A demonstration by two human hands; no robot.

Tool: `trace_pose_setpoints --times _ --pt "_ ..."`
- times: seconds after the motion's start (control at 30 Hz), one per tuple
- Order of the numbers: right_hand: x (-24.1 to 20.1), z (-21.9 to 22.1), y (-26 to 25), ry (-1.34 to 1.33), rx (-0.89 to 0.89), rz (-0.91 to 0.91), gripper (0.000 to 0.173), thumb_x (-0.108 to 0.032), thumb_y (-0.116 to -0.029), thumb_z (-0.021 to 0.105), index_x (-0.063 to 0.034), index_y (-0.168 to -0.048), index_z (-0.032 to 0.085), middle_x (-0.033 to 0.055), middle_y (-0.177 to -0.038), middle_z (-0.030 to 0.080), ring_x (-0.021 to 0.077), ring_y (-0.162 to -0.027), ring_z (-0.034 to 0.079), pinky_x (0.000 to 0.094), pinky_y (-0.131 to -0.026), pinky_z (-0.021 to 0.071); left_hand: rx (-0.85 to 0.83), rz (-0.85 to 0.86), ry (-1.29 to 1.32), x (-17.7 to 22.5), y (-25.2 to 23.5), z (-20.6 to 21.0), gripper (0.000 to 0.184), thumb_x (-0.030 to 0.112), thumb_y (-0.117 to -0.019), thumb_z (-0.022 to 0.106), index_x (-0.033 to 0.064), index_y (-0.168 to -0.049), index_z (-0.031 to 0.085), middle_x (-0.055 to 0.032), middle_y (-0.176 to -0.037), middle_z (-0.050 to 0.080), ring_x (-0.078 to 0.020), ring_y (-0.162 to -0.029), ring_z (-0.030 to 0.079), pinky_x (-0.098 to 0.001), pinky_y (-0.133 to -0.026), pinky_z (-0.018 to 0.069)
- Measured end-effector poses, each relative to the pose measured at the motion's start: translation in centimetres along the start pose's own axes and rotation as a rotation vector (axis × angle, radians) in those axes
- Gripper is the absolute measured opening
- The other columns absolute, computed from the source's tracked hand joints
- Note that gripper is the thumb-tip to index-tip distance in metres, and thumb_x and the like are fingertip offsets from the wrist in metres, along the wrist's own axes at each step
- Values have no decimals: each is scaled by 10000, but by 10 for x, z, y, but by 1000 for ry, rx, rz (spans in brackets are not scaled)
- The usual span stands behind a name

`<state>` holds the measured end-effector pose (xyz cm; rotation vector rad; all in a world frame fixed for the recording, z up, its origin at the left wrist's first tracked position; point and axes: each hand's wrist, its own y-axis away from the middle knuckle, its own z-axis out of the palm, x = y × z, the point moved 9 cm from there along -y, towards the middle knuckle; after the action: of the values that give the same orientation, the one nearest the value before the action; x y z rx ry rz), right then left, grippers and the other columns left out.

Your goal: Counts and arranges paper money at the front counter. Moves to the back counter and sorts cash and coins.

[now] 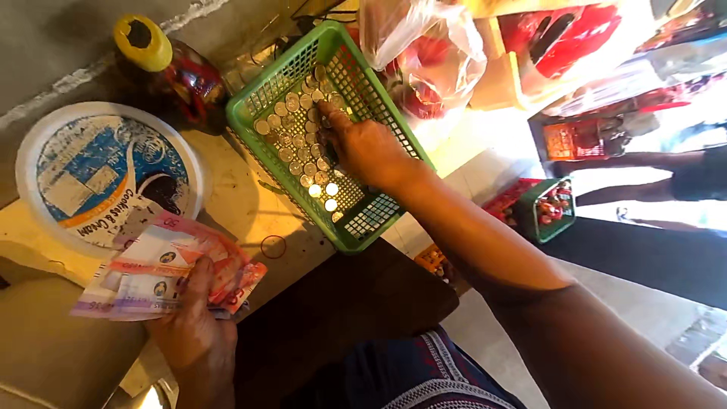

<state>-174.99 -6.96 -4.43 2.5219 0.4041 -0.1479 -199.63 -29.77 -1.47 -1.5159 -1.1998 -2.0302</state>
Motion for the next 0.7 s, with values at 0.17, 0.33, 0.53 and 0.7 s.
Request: trace_pose_setpoints --times 0.17,0.33,0.53,0.7 --pt "-26 11 25 211 -119 -56 755 -127 -968 644 -30 -1616 268 210 -902 691 406 -749 693 553 -621 559 2 9 17 3 0 2 226 -16 -911 612 12 -1132 570 -71 -885 710 -161 -761 720 -330 -686 637" --pt "-18 -18 3 141 -71 27 569 -179 -1059 473 -117 -1608 335 212 -902 697 445 -837 703 602 -687 552 9 24 16 4 2 1 244 -30 -917 608 9 -1153 559 -56 -939 716 -144 -856 728 -327 -776 637" --pt "-19 -1 -7 207 -99 98 701 -361 -1102 417 -37 -1643 111 215 -919 700 433 -838 713 589 -696 564 23 47 22 8 0 -1 227 -36 -915 603 16 -1133 568 -48 -910 726 -144 -836 735 -323 -767 640" --pt "-25 -13 16 130 -77 -13 444 -407 -1077 492 -87 -1364 606 190 -883 705 420 -808 708 600 -659 557 18 36 44 6 -1 -2 237 -34 -898 623 12 -1127 580 -56 -921 727 -145 -843 733 -321 -765 639"
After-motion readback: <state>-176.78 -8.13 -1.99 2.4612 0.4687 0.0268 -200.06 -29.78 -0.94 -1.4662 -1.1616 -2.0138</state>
